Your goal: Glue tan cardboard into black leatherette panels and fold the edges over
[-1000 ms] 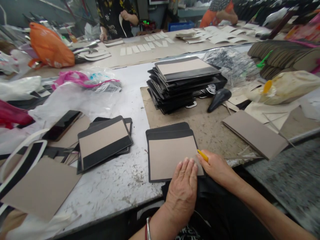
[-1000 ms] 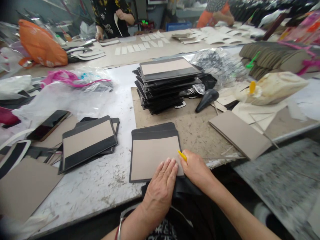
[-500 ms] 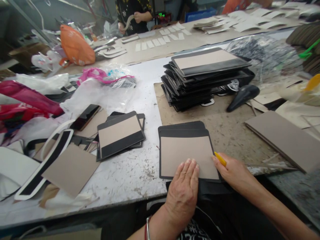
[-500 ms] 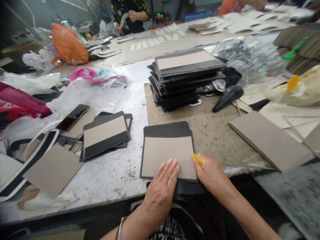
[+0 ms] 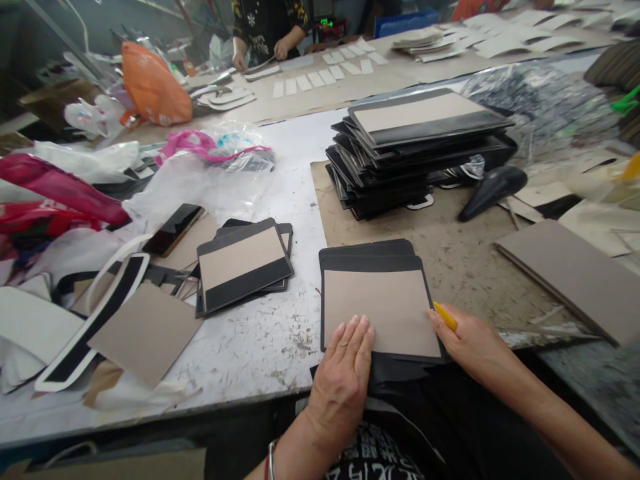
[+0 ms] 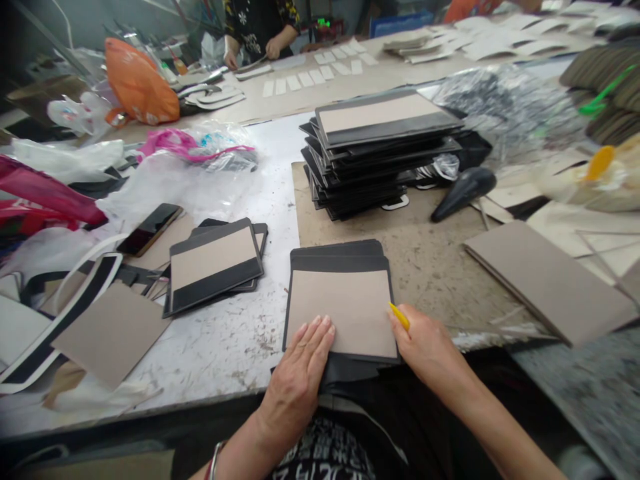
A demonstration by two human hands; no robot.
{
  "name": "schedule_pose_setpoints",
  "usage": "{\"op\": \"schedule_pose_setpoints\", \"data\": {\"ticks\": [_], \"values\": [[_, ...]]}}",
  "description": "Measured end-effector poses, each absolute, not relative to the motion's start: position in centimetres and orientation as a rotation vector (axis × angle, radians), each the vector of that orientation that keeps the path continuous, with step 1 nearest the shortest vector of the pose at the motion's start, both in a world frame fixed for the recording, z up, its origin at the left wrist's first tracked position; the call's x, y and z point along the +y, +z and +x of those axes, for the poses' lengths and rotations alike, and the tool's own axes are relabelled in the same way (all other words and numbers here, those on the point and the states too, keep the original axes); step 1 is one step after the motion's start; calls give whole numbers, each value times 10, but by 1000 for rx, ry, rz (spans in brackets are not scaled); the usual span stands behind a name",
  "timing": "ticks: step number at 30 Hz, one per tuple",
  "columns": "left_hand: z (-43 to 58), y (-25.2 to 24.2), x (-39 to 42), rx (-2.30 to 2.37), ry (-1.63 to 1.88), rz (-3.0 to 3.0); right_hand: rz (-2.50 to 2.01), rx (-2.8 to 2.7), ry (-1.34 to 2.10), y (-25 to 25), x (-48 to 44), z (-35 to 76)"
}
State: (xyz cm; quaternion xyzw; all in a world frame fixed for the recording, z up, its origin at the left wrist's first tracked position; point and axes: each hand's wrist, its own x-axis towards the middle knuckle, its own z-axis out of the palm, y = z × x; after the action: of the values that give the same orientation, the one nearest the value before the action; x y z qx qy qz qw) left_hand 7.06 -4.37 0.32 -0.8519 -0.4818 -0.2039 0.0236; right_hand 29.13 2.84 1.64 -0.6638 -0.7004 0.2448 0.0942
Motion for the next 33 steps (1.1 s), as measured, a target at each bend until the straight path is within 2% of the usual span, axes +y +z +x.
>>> {"op": "schedule_pose_setpoints", "data": {"ticks": [16,24,28,33], "values": [[46,-5,-55,-1599,-546,-2613,-2056,-2141,831,38,33,283],[53,7,-37,-1503,-645,-2621,-2068,-2255,643,64,47,283],[64,5,-25,-1432,-718,-2622,-2087,-2354,601,56,58,284],[88,10,-17,-1275,-622,-2763,-2096,-2406,615,40,60,285]]}}
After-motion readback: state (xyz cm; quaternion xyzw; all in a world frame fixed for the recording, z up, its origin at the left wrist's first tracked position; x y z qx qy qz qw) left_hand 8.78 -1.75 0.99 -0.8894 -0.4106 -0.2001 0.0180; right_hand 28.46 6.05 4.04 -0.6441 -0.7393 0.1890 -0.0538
